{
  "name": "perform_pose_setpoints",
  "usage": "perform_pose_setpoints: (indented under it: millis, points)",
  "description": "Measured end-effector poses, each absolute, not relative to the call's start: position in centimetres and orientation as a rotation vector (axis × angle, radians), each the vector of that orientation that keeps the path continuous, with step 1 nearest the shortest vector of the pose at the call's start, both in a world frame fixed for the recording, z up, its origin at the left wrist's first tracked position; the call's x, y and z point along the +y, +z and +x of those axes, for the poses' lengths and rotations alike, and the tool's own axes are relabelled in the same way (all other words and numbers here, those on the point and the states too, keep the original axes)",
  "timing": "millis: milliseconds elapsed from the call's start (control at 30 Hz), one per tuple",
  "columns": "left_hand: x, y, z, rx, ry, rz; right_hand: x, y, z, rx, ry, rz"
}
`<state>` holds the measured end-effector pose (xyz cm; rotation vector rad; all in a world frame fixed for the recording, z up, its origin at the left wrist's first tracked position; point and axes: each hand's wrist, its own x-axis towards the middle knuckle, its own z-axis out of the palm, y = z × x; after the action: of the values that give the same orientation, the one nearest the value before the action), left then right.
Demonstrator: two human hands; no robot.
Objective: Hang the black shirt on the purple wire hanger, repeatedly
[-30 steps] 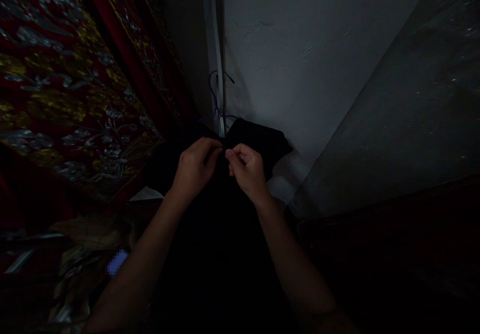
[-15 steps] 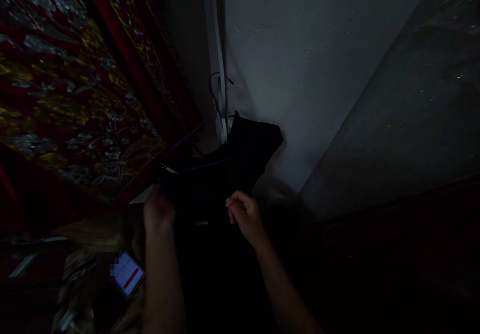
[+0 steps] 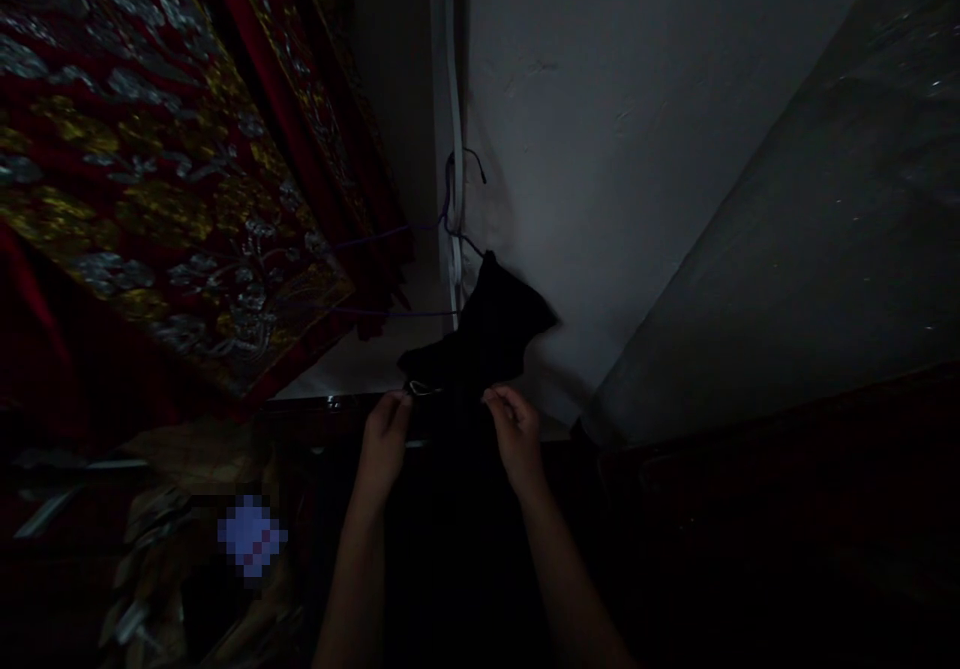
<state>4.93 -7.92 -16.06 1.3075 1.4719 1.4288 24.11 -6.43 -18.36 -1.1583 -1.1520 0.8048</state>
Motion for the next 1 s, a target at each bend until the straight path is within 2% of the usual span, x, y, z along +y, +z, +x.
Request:
perform_pose_setpoints:
  millis: [200,333,433,500,600,700,767,833,1000]
  points:
    - [-9.1,-14.2,8.0,1.213,1.601,1.164,-7.6,-17.1,23.9,-1.345,0.875,-1.036]
    - [-9.1,-11.4,10.6,1.149,1.619,1.550,-8.7,-14.6,23.2,-1.547,1.084,-0.882]
    - [-8.4,-9.9,10.8,1.104,1.602,1.801,-8.5,-12.6,23.3,-1.506,1.094,-0.940]
    - [-7.8,-10.0,9.8,1.045,1.487,1.833,-8.1,-11.2,24.2,-1.539,1.173,-1.001]
    - [-7.2,-11.8,7.5,0.921,1.125,1.804,-6.7,-8.8,26.2,-1.718,1.284,-1.006]
    - [-7.2,-14.2,5.2,0.891,0.704,1.847,-4.5,-6.6,27.8,-1.750,1.013,-0.930]
    - [-7.5,-15.2,4.1,0.897,0.559,1.898,-2.8,-5.7,28.1,-1.666,0.775,-0.893]
    - [-7.6,-15.3,3.6,0.898,0.627,1.956,-1.6,-5.2,27.7,-1.614,0.703,-0.864]
    - [-5.9,-14.4,4.2,0.977,1.135,1.905,-1.2,-4.9,25.5,-1.699,0.963,-0.754]
